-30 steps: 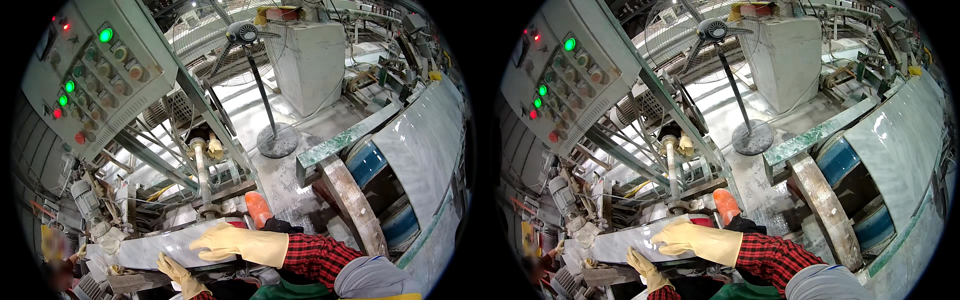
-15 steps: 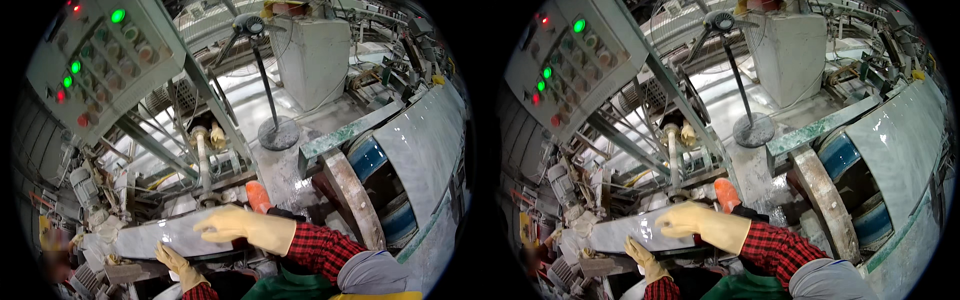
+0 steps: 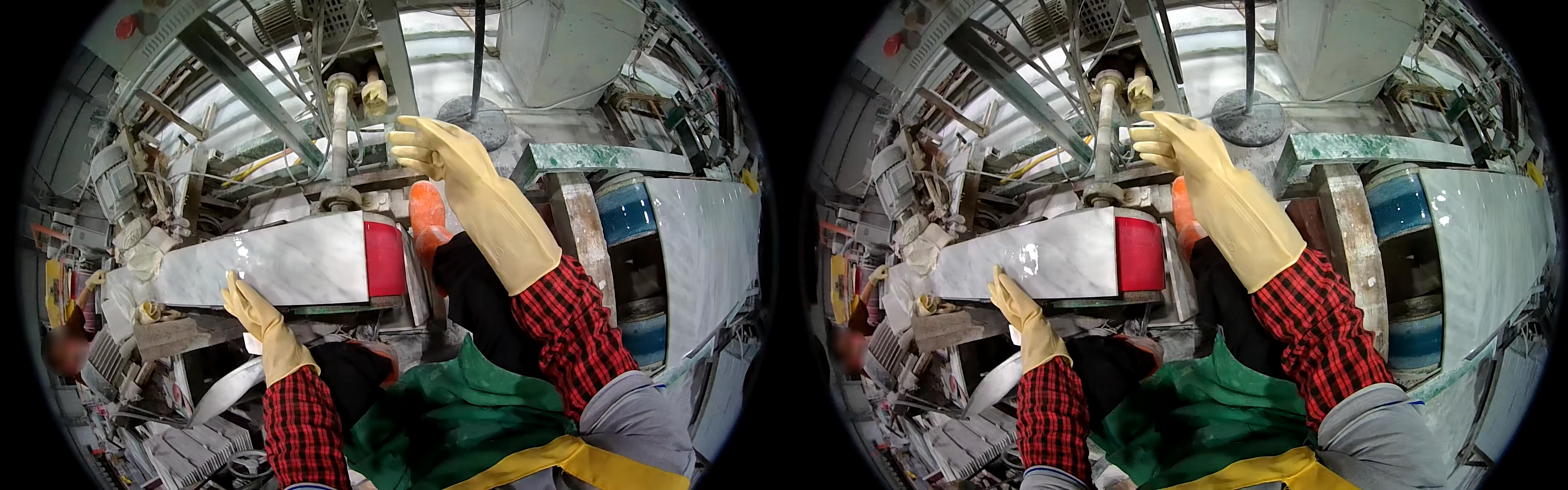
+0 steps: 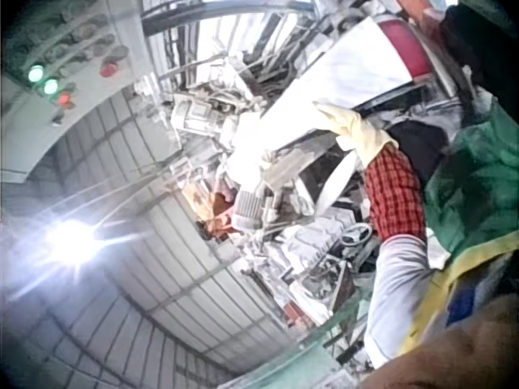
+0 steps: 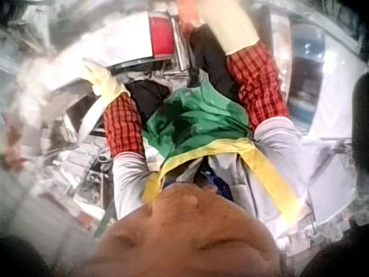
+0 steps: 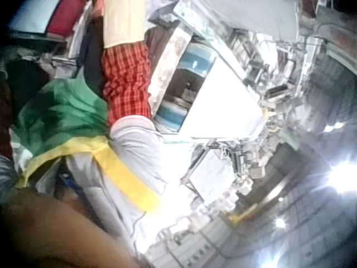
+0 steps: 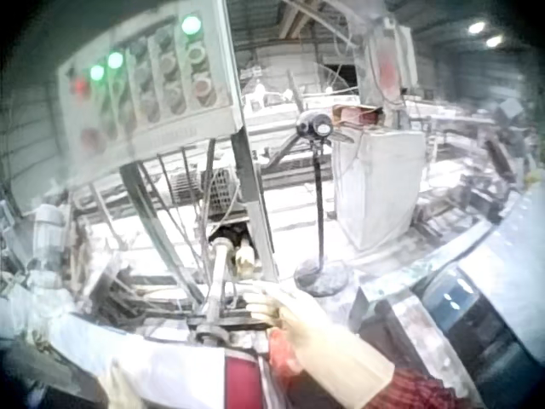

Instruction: The person repeatedly picks up rectangular stone tiles and rubs their edges against a rotating red polishing wheel. They handle each tile one at a time, flipping and repositioning it to polish different edges, then place the tiles back onto a nearby conveyor or stack.

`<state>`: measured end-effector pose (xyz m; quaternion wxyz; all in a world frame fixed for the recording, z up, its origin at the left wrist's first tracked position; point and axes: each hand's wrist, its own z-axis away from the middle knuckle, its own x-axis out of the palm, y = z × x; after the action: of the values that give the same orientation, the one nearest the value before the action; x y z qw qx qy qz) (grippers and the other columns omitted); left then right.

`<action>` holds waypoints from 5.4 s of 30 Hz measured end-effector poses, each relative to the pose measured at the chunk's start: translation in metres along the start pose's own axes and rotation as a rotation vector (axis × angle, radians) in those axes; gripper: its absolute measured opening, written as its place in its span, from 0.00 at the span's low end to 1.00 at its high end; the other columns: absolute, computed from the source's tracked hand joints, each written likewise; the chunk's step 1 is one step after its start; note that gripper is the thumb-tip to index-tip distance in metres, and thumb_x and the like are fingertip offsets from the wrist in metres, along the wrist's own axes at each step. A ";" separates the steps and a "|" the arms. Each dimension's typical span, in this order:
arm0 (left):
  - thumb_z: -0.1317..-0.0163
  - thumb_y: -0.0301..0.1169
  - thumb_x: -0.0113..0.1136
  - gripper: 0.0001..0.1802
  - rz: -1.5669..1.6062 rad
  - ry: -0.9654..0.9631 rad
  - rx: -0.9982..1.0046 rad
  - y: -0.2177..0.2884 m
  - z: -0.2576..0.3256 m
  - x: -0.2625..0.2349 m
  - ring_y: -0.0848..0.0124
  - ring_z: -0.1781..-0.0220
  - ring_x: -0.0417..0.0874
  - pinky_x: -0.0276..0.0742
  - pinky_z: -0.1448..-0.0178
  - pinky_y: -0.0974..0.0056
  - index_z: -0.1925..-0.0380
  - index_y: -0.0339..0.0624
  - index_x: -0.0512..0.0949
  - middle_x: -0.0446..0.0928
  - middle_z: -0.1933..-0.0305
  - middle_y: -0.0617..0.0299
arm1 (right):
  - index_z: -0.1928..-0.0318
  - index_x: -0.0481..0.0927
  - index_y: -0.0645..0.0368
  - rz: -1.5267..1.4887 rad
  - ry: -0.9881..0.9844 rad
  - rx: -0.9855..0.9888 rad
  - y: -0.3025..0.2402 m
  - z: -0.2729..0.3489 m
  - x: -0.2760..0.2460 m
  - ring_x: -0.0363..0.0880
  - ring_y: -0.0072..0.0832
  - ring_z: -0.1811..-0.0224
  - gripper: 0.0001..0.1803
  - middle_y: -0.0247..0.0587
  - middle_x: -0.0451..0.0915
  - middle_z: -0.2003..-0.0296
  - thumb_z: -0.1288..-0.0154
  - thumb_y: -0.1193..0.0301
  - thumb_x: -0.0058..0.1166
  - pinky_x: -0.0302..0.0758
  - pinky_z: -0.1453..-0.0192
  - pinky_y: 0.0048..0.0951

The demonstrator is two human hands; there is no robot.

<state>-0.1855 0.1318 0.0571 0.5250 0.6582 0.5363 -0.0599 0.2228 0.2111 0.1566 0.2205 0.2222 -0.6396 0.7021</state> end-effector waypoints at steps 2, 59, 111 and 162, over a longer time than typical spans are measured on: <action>0.24 0.46 0.37 0.27 0.014 0.008 -0.022 0.001 0.003 0.001 0.53 0.23 0.53 0.34 0.20 0.51 0.37 0.42 0.71 0.68 0.30 0.56 | 0.42 0.74 0.63 0.055 -0.031 0.024 0.004 -0.001 0.004 0.84 0.30 0.57 0.21 0.50 0.82 0.53 0.27 0.62 0.50 0.82 0.51 0.24; 0.24 0.49 0.34 0.30 0.045 -0.024 -0.074 0.017 0.009 -0.004 0.55 0.23 0.53 0.35 0.20 0.54 0.35 0.41 0.69 0.69 0.31 0.53 | 0.42 0.76 0.63 0.189 -0.360 0.149 0.078 0.014 0.071 0.82 0.30 0.50 0.18 0.48 0.82 0.52 0.27 0.67 0.50 0.80 0.46 0.27; 0.24 0.50 0.30 0.31 -0.022 -0.031 -0.028 -0.008 0.003 -0.001 0.56 0.22 0.52 0.32 0.20 0.52 0.34 0.41 0.68 0.66 0.29 0.57 | 0.44 0.76 0.66 0.285 -0.385 0.074 0.089 0.013 0.072 0.82 0.29 0.50 0.17 0.47 0.82 0.53 0.29 0.71 0.49 0.80 0.46 0.27; 0.25 0.52 0.32 0.31 -0.068 -0.066 -0.039 -0.020 -0.002 0.005 0.47 0.24 0.54 0.44 0.23 0.50 0.34 0.45 0.69 0.65 0.29 0.50 | 0.30 0.59 0.51 2.351 1.056 0.635 -0.117 0.329 -0.319 0.71 0.42 0.37 0.43 0.46 0.68 0.37 0.46 0.68 0.62 0.69 0.37 0.38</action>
<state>-0.1994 0.1339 0.0421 0.5528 0.6270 0.5416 -0.0889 0.5586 -0.1152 0.0886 -0.3550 -0.7160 -0.0971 0.5932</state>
